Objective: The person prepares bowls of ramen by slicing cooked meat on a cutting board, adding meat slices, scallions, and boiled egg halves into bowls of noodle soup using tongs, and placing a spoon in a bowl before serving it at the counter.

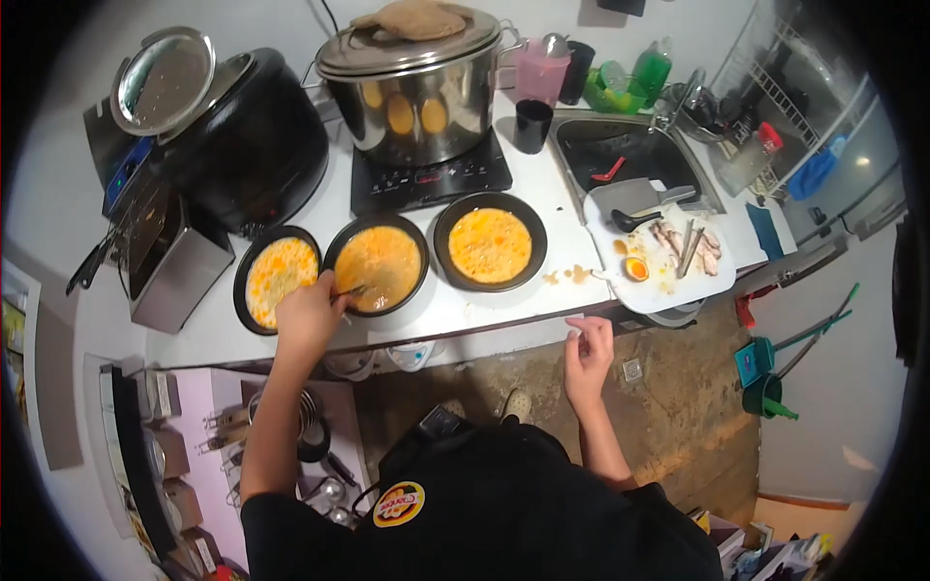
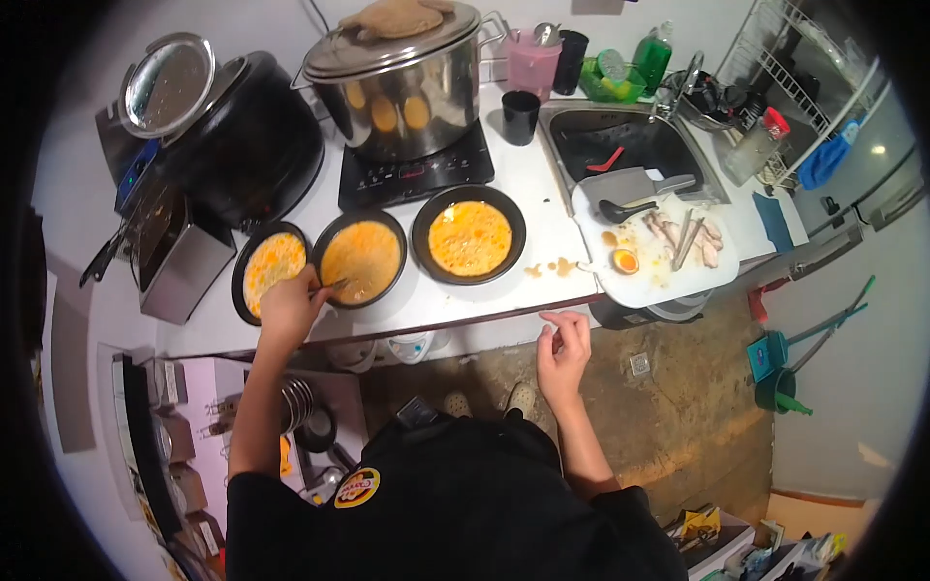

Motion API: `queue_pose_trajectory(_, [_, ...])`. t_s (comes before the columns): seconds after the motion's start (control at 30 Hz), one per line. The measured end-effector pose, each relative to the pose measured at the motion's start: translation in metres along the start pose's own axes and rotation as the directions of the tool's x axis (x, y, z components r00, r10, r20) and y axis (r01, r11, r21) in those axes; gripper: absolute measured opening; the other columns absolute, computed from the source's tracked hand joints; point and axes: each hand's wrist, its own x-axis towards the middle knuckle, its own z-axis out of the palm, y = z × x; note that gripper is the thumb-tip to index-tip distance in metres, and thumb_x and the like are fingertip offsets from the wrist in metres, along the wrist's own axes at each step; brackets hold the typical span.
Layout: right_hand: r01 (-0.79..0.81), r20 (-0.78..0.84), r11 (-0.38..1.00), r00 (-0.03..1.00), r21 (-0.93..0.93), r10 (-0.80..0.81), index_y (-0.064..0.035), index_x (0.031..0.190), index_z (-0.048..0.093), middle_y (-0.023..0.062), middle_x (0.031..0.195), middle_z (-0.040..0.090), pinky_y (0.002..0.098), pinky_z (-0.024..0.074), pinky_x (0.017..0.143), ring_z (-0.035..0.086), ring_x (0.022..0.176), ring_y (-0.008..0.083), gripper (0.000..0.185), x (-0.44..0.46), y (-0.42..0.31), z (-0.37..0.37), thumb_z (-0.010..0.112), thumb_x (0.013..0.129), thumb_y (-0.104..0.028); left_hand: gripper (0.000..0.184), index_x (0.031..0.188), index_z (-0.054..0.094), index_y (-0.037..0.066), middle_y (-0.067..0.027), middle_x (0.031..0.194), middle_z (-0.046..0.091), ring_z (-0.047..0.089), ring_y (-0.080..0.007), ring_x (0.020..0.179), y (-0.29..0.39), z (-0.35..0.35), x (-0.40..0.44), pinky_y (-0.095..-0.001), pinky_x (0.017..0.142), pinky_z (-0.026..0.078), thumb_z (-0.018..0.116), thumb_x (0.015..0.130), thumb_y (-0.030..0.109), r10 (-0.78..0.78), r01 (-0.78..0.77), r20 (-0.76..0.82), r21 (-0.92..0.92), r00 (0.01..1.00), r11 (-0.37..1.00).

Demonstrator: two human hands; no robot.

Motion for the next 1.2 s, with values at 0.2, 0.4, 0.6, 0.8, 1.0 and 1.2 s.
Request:
queue_pose_trajectory(0.2, [-0.010, -0.034, 1.000, 0.999, -0.011, 0.010, -0.0037, 0.098, 0.068, 0.0070, 0.093, 0.052, 0.0228, 0.0401, 0.053, 0.047, 0.062, 0.0106, 0.022, -0.004, -0.008, 0.010, 0.058, 0.081, 0.006, 0.028, 0.094, 0.056, 0.008, -0.0126, 0.074, 0.067, 0.066, -0.0348, 0.070, 0.000, 0.015, 0.010, -0.0459, 0.064, 0.051, 0.068, 0.084, 0.031, 0.004, -0.007, 0.032, 0.074, 0.999, 0.997])
queue_pose_trajectory(0.4, [0.109, -0.082, 0.984, 0.989, -0.139, -0.121, -0.0037, 0.097, 0.068, 0.0065, 0.087, 0.052, 0.0237, 0.0403, 0.054, 0.047, 0.063, 0.0118, 0.021, 0.037, -0.005, -0.013, 0.058, 0.081, 0.006, 0.026, 0.091, 0.058, 0.008, -0.0140, 0.075, 0.067, 0.066, -0.0361, 0.073, 0.015, -0.046, 0.001, -0.0471, 0.065, 0.049, 0.070, 0.083, 0.030, -0.074, 0.074, -0.026, 0.013, 0.997, 0.997])
queue_pose_trajectory(0.6, [0.439, 0.087, 0.890, 0.898, -0.126, -0.431, -0.0021, 0.108, 0.063, 0.0144, 0.103, 0.060, 0.0346, 0.0508, 0.075, 0.059, 0.094, 0.0302, 0.027, 0.237, -0.003, 0.001, 0.063, 0.081, -0.007, 0.023, 0.090, 0.058, 0.006, -0.0174, 0.076, 0.066, 0.065, -0.0381, 0.073, 0.025, -0.074, -0.008, -0.0454, 0.064, 0.048, 0.071, 0.083, 0.024, -0.135, 0.139, -0.085, 0.046, 0.987, 0.989])
queue_pose_trajectory(0.8, [0.619, 0.385, 0.723, 0.776, -0.306, -0.500, 0.0004, 0.114, 0.063, 0.0199, 0.115, 0.061, 0.0424, 0.0440, 0.095, 0.055, 0.111, 0.0375, 0.041, 0.492, 0.035, 0.114, 0.060, 0.086, -0.029, 0.015, 0.088, 0.056, 0.002, -0.0130, 0.069, 0.064, 0.064, -0.0272, 0.061, 0.111, -0.117, 0.019, -0.0356, 0.054, 0.046, 0.067, 0.088, 0.012, -0.279, 0.216, -0.307, -0.223, 0.910, 0.951])
queue_pose_trajectory(1.0, [0.516, 0.808, 0.767, 0.589, -0.382, 0.007, -0.0018, 0.106, 0.069, 0.0206, 0.110, 0.067, 0.0426, 0.0504, 0.088, 0.065, 0.098, 0.0378, 0.044, 0.578, 0.080, 0.213, 0.056, 0.088, -0.039, 0.016, 0.100, 0.061, 0.002, -0.0137, 0.080, 0.066, 0.066, -0.0262, 0.066, 0.221, -0.135, 0.133, -0.0333, 0.058, 0.050, 0.066, 0.089, 0.012, 0.003, -0.137, -0.615, -0.171, 0.789, 0.976])
queue_pose_trajectory(1.2, [0.622, 0.906, 0.699, 0.415, -0.354, 0.089, -0.0040, 0.093, 0.074, 0.0183, 0.095, 0.071, 0.0379, 0.0533, 0.082, 0.068, 0.090, 0.0318, 0.036, 0.583, 0.066, 0.191, 0.070, 0.075, -0.035, 0.016, 0.093, 0.062, 0.000, -0.0179, 0.078, 0.060, 0.061, -0.0379, 0.077, 0.295, -0.087, 0.349, -0.0444, 0.067, 0.049, 0.066, 0.082, 0.010, 0.499, -0.509, -0.697, 0.220, 0.515, 0.832])
